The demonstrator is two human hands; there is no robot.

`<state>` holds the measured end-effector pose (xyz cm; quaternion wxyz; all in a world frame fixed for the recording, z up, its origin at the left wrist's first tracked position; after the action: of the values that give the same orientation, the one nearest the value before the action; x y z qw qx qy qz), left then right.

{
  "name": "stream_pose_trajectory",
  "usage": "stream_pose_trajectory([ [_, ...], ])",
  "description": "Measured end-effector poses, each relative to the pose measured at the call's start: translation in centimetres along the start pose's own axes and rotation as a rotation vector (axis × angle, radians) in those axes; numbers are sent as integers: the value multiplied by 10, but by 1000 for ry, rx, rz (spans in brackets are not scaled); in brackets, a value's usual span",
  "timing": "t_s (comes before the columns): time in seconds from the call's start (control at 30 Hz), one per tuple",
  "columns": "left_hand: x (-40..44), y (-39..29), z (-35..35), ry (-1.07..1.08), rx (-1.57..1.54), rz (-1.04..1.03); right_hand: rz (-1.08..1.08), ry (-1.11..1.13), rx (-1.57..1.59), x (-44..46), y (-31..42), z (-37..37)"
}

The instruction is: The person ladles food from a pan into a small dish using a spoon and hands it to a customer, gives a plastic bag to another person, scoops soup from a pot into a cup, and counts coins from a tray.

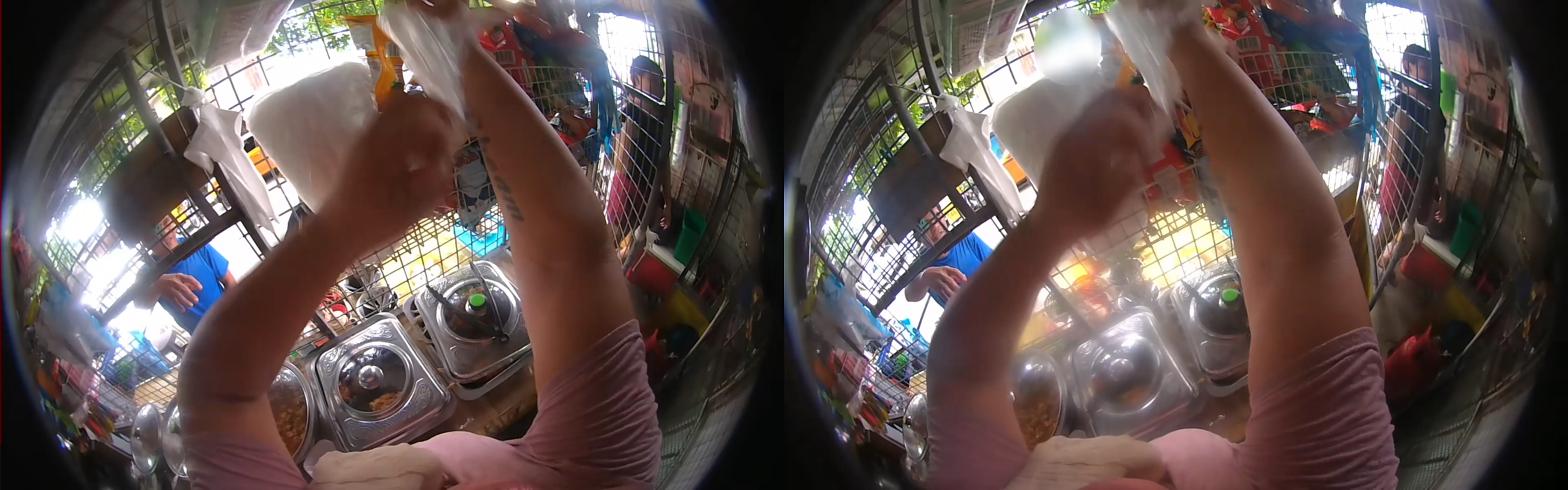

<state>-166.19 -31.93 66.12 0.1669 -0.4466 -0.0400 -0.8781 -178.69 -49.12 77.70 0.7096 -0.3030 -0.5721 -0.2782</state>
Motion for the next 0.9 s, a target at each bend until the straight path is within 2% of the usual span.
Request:
stream_pose_trajectory([
  [0.03,-19,-3,-4,110,55,-195,10,-99,259,6,-19,-23],
  [0.07,-43,-29,-6,148,50,-127,-91,-381,1000,17,-57,-75],
  [0.13,-88,-55,16,357,-7,126,-467,-291,1055,14,-28,-43],
  [0.17,-107,-59,29,367,-1,278,-657,-235,1073,12,-13,-30],
  [0.2,-130,-53,45,313,19,304,-680,-338,1083,15,-16,-41],
  [0.23,-159,-49,61,177,-80,548,-612,-514,931,24,-35,-70],
  [0.27,-183,-43,83,112,95,666,-539,-683,776,30,-50,-91],
  [0.3,-199,-46,100,-130,-174,910,-556,-662,870,29,-49,-88],
  [0.33,-225,-40,127,-114,-35,847,-568,-644,964,31,-43,-77],
  [0.37,-242,-41,147,-185,131,912,-618,-461,1305,19,-14,-39],
  [0.43,-275,-54,177,-395,56,1101,-613,-316,1557,41,-55,-55],
  [0.47,-293,-59,186,-439,192,1025,-642,-275,1581,48,-59,-53],
  [0.53,-315,-72,195,-664,130,1052,-644,-243,1512,57,-54,-47],
  [0.67,-343,-91,206,-715,147,1060,-578,-194,1228,65,-52,-41],
  [0.73,-359,-90,213,-783,101,1056,-513,-157,961,65,-59,-39],
  [0.77,-357,-91,209,-842,232,1061,-463,-129,776,65,-61,-40],
  [0.8,-358,-93,213,-860,349,1158,-399,-94,576,66,-64,-41],
  [0.83,-371,-90,222,-846,375,1200,-332,-55,390,65,-68,-39],
  [0.9,-400,-77,237,-1042,319,1266,-209,17,116,66,-79,-48],
])
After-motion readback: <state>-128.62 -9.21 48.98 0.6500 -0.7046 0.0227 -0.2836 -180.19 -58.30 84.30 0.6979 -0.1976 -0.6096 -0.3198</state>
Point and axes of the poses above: each hand's wrist, its own x-axis towards the middle knuckle, its own z-axis out of the back of the hand, y = z × x, the point moved 1 cm from there along x, towards the middle knuckle, and after that the axes turned 5 degrees about y, right-handed, at the moved point
